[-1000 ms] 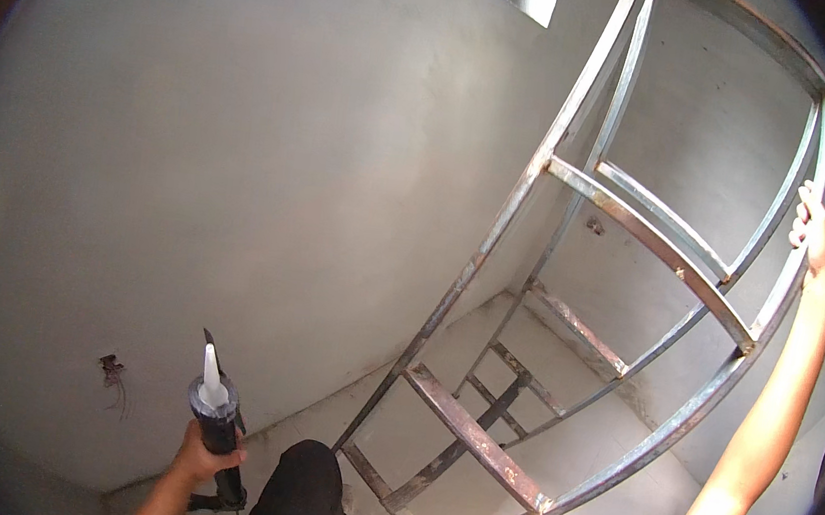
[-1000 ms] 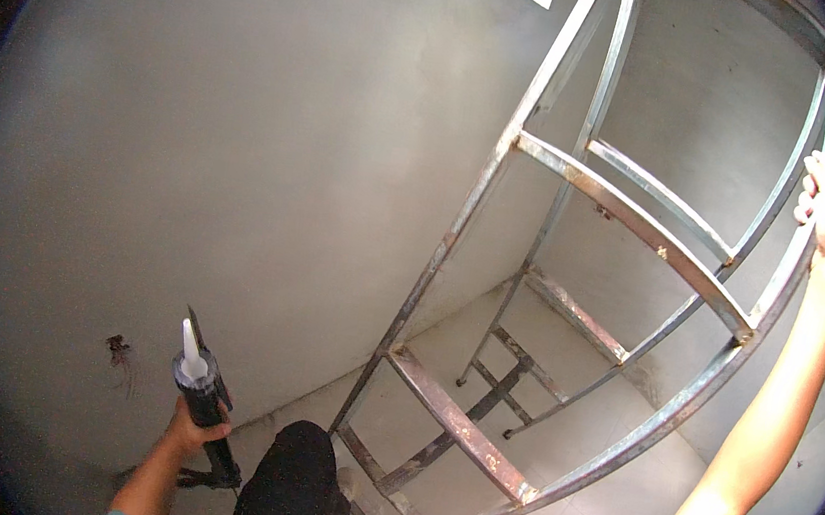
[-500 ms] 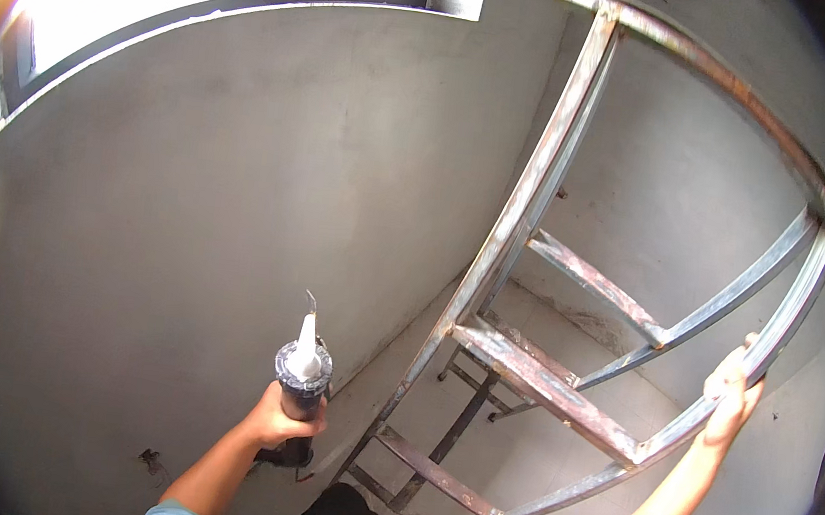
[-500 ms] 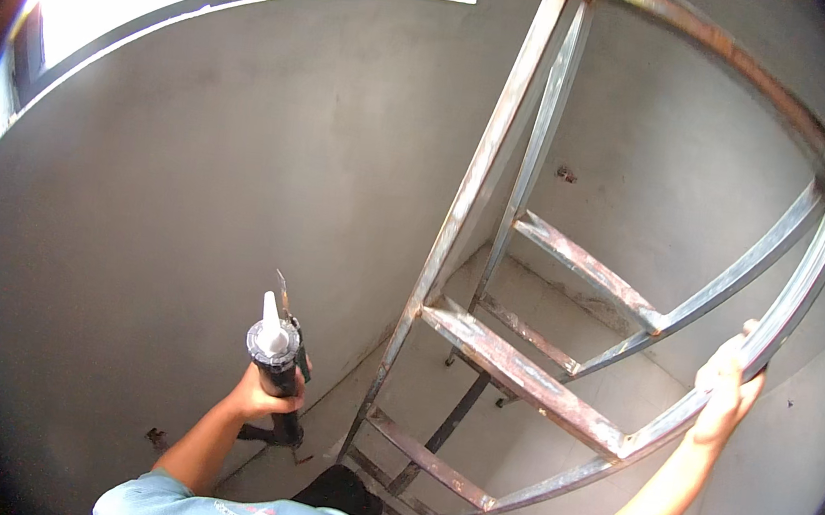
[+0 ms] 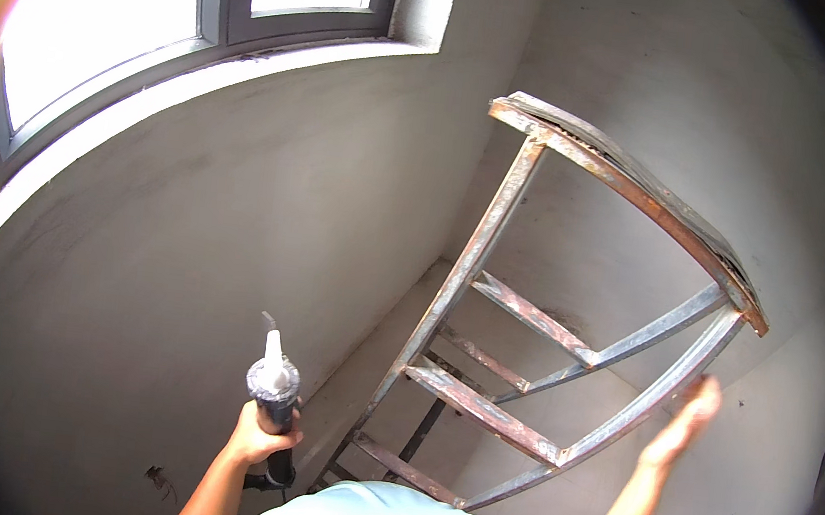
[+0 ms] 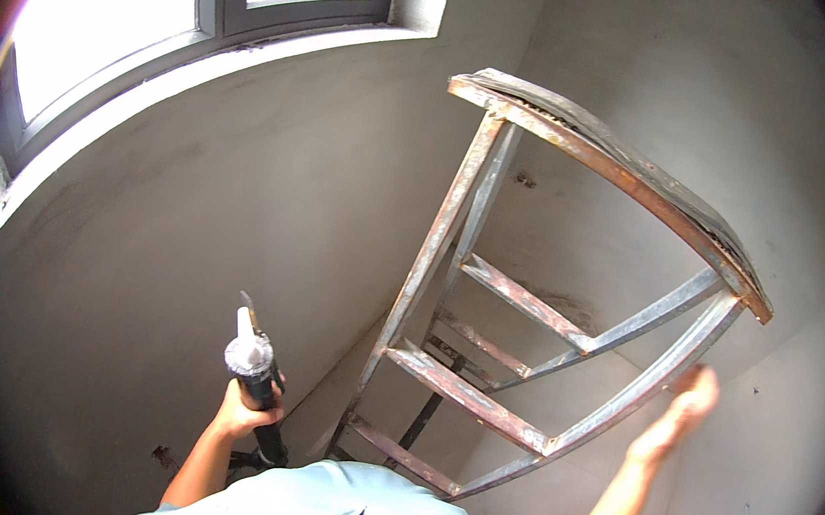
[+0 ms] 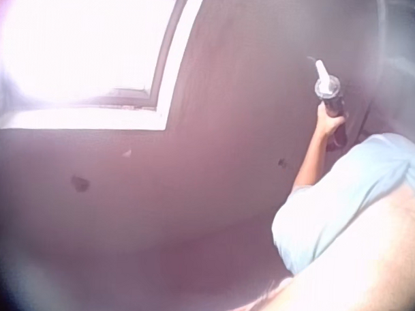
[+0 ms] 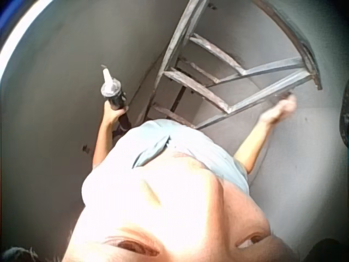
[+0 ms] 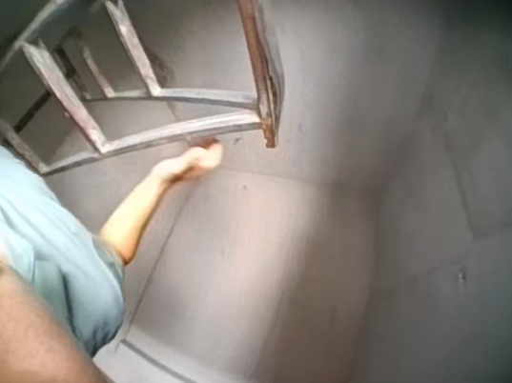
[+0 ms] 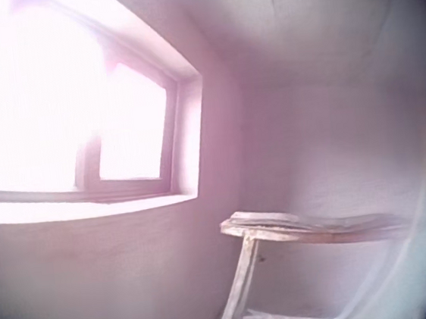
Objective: The person prepares a caulking gun by cutting the sealant tube tip, then moves to a window and applies sealant along the window frame joints. The person uses a utility knife to prepare the tube and a caulking gun to apply the sealant.
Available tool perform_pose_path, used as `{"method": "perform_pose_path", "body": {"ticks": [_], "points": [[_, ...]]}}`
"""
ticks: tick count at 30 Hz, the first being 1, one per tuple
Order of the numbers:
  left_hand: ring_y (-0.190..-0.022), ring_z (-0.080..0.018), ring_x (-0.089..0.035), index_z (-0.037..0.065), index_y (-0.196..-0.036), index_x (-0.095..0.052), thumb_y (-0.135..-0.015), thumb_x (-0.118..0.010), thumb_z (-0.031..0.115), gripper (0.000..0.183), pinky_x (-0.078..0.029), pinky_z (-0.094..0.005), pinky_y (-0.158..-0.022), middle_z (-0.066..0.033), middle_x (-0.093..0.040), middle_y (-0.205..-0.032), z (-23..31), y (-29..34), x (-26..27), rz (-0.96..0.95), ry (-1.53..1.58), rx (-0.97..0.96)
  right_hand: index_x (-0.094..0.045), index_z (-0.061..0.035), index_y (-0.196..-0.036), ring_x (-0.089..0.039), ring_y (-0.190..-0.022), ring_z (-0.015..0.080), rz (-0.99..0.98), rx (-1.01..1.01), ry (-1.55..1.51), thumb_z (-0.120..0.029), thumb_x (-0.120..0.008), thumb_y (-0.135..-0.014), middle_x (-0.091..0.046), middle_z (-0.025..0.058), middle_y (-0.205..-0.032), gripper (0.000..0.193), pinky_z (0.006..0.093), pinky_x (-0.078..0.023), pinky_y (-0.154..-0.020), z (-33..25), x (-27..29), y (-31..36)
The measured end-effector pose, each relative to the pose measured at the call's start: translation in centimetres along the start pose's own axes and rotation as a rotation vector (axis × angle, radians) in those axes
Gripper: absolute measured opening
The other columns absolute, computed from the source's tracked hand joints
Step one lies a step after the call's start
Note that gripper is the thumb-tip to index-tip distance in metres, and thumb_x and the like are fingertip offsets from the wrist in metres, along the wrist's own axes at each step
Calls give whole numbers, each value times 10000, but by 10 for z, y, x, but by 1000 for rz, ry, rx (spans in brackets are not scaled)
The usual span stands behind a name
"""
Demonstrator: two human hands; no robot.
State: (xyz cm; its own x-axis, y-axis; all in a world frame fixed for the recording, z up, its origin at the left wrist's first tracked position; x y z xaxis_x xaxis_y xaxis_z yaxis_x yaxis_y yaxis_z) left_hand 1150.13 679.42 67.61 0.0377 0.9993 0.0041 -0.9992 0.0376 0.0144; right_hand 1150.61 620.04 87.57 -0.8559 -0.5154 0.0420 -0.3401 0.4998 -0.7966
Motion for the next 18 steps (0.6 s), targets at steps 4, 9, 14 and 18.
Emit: {"method": "perform_pose_path", "body": {"ticks": [4,9,14,18], "points": [[-761,-132,-638,11,-1041,-669,-647,-822,5,423,-543,-322,-774,-16,-651,-807,4,15,-9,95,89,21,-574,54,-1372,-603,-1276,248,61,561,10,-218,-366,-1130,-635,170,-1360,420,402,-443,-1149,-105,11,-148],[-749,-125,-629,20,-996,-667,-652,-831,6,381,-547,-315,-753,-12,-652,-808,18,39,-33,198,98,-6,-625,-38,-1258,-581,-962,146,-1029,485,54,-366,-509,-1084,-641,49,-1035,389,318,-472,-956,-171,-122,-258],[-745,-117,-637,32,-942,-665,-684,-838,40,310,-546,-304,-728,-8,-660,-798,23,85,-54,341,65,36,-674,47,-1268,-616,-1075,297,-1318,70,640,-675,-354,-1057,-711,212,-1184,817,426,-431,-1042,-129,-230,-225],[-754,-127,-645,32,-936,-668,-683,-823,50,297,-555,-320,-728,-12,-660,-805,34,130,-56,433,36,60,-731,72,-1126,-604,-1015,264,-1223,90,541,-690,-368,-1049,-734,227,-1060,848,417,-428,-1031,-120,-237,-214]]}}
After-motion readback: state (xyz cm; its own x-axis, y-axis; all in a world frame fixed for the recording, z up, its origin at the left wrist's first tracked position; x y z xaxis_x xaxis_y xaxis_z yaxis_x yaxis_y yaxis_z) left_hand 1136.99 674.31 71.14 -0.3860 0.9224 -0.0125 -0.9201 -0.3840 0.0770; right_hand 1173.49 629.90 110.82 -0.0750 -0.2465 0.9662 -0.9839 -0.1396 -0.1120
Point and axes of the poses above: each hand's wrist, its own y-axis away from the middle knuckle, its own x-axis out of the back of the hand, z = x × y, the point moved 1 cm from there along -y, towards the middle knuckle
